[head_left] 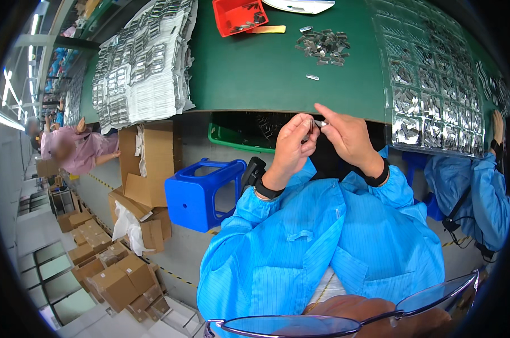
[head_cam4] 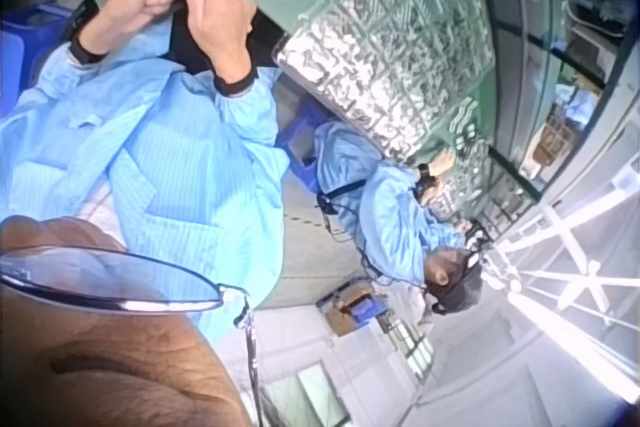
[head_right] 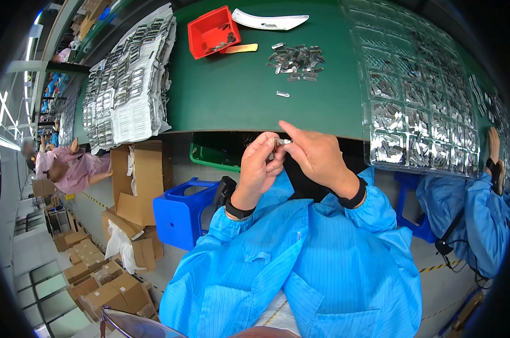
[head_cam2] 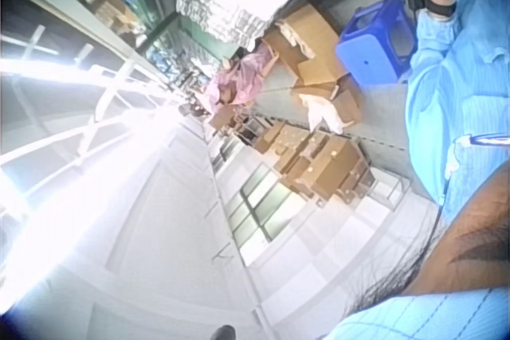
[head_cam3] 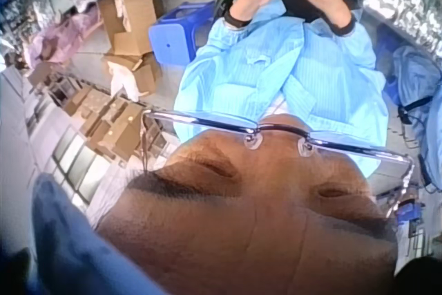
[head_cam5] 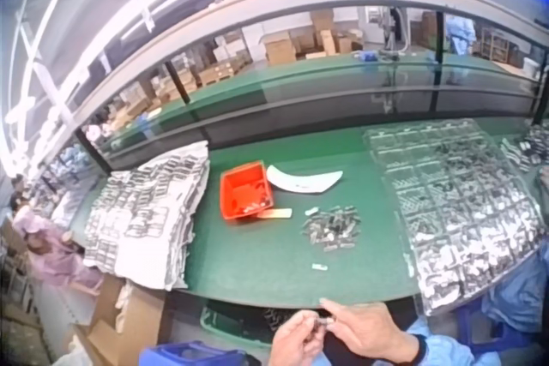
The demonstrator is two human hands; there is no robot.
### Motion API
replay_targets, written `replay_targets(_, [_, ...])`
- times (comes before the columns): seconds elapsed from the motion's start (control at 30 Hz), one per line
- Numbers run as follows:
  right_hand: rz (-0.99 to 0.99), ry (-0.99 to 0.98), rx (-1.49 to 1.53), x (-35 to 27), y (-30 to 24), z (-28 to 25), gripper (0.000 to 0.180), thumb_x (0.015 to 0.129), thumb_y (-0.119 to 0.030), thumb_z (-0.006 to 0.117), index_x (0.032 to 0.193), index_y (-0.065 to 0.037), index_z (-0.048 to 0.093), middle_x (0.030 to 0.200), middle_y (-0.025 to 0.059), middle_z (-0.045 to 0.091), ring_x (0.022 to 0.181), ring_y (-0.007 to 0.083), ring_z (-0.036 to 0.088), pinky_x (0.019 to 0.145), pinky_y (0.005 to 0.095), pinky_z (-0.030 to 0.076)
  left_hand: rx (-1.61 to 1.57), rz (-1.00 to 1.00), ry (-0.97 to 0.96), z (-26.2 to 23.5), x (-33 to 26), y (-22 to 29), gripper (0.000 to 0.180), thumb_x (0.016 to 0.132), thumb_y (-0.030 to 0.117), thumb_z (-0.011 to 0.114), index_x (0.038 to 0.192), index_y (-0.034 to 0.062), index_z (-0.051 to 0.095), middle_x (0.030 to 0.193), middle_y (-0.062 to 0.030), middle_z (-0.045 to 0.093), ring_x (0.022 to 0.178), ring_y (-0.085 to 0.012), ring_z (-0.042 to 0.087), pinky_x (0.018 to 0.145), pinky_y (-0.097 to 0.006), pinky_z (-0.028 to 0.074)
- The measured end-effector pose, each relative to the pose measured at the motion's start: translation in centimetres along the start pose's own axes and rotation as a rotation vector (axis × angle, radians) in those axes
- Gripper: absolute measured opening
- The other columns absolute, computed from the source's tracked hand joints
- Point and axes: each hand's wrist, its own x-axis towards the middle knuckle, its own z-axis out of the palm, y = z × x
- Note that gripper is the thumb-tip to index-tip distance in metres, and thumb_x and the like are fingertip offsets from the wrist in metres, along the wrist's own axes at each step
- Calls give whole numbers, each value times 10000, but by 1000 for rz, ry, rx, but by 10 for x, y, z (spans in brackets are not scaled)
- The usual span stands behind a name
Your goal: The recorder is assembling small plastic and metal components at a manufacturing workbench.
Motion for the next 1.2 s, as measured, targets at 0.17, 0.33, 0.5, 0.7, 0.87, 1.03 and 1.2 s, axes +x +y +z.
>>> replay_targets(0.17, [-137, -30, -83, 4, -4, 3, 374, 844, -163, 598, 1199, -47, 574, 824, 95, 665, 746, 262, 636, 657, 354, 479, -43, -6, -36, -5, -2, -2, 147, 961, 184, 443, 975, 45, 489, 719, -27, 497, 470, -18, 336, 394, -150, 222])
replay_targets(0.33, [-131, -71, -97, 2, -1, 5, 388, 850, -185, 598, 1226, -92, 569, 784, 67, 659, 695, 236, 632, 626, 333, 473, -23, -2, -53, -5, -3, 0, 157, 960, 183, 444, 988, 33, 484, 723, -25, 482, 473, -16, 336, 396, -145, 231])
replay_targets(0.5, [-76, -115, -65, -1, 1, 5, 385, 842, -183, 610, 1223, -135, 581, 724, 51, 635, 655, 218, 614, 610, 328, 465, -18, 2, -69, -6, -4, 0, 171, 960, 185, 451, 998, 21, 479, 735, -32, 474, 478, -13, 337, 397, -138, 236])
replay_targets(0.7, [-118, -114, -20, 2, 9, 3, 345, 832, -136, 618, 1177, -130, 614, 719, 57, 630, 666, 222, 611, 612, 321, 459, 11, -24, -57, -2, -7, 2, 180, 970, 208, 453, 975, 32, 487, 722, -19, 453, 478, -11, 323, 399, -134, 229])
replay_targets(0.87, [-104, 73, 146, 3, 7, 6, 312, 839, -95, 603, 1150, -79, 618, 741, 81, 637, 681, 220, 619, 641, 309, 464, -36, -50, -73, 0, -6, 4, 177, 974, 214, 449, 964, 43, 491, 706, -10, 445, 475, -9, 317, 397, -141, 219])
replay_targets(1.03, [204, -95, 248, 9, -11, 6, 314, 814, -109, 640, 1113, -17, 611, 739, 100, 618, 665, 175, 597, 631, 273, 464, -57, -82, -50, 0, -7, 2, 162, 972, 200, 443, 965, 46, 494, 684, -12, 445, 464, -11, 305, 394, -144, 217])
replay_targets(1.2, [244, -31, 344, 14, 4, 18, 268, 805, -89, 642, 1059, -10, 612, 801, 122, 624, 679, 202, 621, 602, 300, 469, -4, -52, 34, -3, -9, 7, 107, 942, 133, 467, 929, 39, 517, 718, -66, 514, 450, -18, 297, 383, -149, 231])
